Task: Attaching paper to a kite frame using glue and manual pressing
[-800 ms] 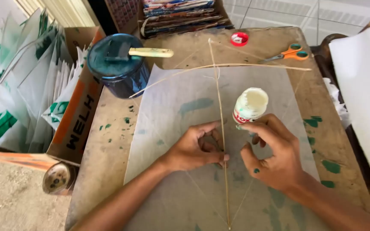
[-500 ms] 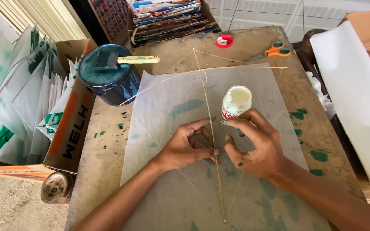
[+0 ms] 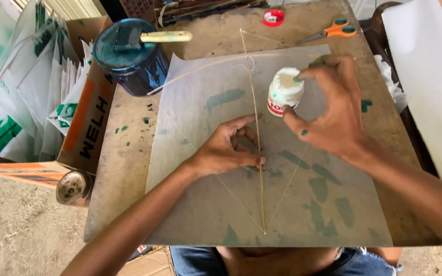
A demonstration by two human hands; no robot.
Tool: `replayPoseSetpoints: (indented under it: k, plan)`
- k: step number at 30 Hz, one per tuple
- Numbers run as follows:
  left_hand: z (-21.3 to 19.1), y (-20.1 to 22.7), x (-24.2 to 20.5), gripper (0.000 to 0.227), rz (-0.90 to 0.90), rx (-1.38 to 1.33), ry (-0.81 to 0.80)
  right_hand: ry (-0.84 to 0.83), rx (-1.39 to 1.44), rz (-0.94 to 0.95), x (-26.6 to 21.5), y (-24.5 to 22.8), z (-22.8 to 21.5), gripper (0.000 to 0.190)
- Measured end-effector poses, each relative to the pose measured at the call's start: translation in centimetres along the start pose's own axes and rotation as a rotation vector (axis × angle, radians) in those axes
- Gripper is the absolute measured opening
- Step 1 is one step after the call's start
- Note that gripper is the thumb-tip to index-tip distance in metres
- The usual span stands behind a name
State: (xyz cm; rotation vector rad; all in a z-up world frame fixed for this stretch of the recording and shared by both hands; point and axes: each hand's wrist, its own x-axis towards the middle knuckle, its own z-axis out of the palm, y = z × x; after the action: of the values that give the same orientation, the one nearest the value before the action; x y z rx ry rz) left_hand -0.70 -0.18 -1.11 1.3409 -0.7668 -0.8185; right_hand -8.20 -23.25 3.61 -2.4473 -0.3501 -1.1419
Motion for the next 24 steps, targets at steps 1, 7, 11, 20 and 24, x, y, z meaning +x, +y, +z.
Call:
replayPoseSetpoints:
  k: [1, 7, 11, 20, 24]
  plan:
    - [0.0, 0.0, 0.0, 0.103, -0.003, -0.005, 0.000, -0.005, 0.000, 0.003, 0.1, 0.2, 0.0, 0.051]
    - [0.2, 0.3, 0.1, 0.087, -0.021, -0.045, 0.000, -0.104, 0.017, 0.133, 0.5, 0.7, 0.0, 0.060]
    - [0.5, 0.4, 0.0, 0.066, -0.069, -0.025, 0.059, -0.124, 0.058, 0.131, 0.8, 1.4, 0.7, 0.057]
    - [1.1, -0.8, -1.4, 0.043, 0.014, 0.045, 0.074, -0.134, 0.085, 0.120, 0.4, 0.2, 1.3, 0.052]
    - [0.7, -0.3, -0.2, 0.090, -0.126, 0.035, 0.172, -0.182, -0.003, 0.131, 2.0, 0.8, 1.4, 0.053]
